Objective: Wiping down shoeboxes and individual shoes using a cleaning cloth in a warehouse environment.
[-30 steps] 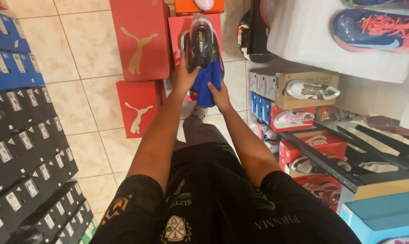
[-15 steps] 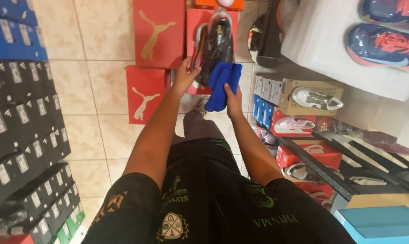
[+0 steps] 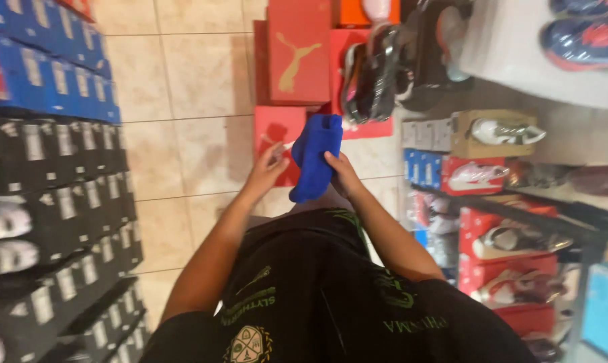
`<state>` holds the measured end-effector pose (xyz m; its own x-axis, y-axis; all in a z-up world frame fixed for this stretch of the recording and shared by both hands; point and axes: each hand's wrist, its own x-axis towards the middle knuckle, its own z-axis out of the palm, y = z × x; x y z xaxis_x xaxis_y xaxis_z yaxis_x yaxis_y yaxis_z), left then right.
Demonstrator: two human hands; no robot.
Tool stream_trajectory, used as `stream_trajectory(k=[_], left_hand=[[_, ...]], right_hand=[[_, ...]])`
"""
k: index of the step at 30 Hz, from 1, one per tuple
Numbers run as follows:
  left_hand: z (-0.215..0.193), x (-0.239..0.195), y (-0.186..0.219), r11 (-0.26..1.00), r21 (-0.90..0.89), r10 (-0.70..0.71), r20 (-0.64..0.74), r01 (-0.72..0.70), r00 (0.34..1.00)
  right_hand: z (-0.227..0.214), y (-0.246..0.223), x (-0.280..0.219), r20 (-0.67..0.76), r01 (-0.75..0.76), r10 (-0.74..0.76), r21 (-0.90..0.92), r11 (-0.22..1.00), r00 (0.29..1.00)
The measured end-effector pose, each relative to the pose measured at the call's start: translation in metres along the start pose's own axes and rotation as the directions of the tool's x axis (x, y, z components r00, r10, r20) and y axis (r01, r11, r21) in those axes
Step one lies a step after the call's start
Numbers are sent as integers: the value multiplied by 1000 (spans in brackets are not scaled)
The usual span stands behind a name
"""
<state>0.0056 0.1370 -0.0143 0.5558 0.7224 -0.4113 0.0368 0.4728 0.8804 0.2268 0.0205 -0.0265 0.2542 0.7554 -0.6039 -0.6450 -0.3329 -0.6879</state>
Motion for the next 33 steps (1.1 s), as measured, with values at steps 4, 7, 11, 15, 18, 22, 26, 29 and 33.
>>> stream_trajectory(k=[4, 7, 11, 15, 18, 22, 26, 29, 33], left_hand=[[-76, -104, 65, 985, -152, -82, 15, 83, 997], [-141, -158, 83, 984, -175, -8, -126, -15, 992], [-216, -205, 88, 1000, 22, -2, -386, 11, 922], [-261, -206, 78, 995, 67, 101, -525, -77, 845], [-274, -200, 113, 995, 49, 97, -563, -84, 821], [-291, -152, 137, 990, 107, 133, -550, -88, 824], [-295, -71, 164, 982, 174, 133, -410, -66, 902], [-287, 9, 194, 967, 246, 136, -309, -59, 941], [-255, 81, 261, 920, 389, 87, -110, -38, 990]], right_hand=[[168, 29, -66, 211, -113, 88, 107, 988, 974], [281, 58, -85, 295, -129, 110, 44, 991, 949], [411, 47, -123, 275, -27, 117, -309, 951, 954], [435, 73, -101, 299, 92, 42, -422, 902, 953], [466, 50, -103, 299, 137, -28, -347, 928, 954], [441, 64, -59, 352, 269, -137, -360, 893, 926], [431, 37, -5, 406, 399, -238, -376, 836, 882], [425, -7, 54, 380, 464, -312, -426, 777, 871], [425, -67, 90, 278, 501, -418, -453, 737, 865]])
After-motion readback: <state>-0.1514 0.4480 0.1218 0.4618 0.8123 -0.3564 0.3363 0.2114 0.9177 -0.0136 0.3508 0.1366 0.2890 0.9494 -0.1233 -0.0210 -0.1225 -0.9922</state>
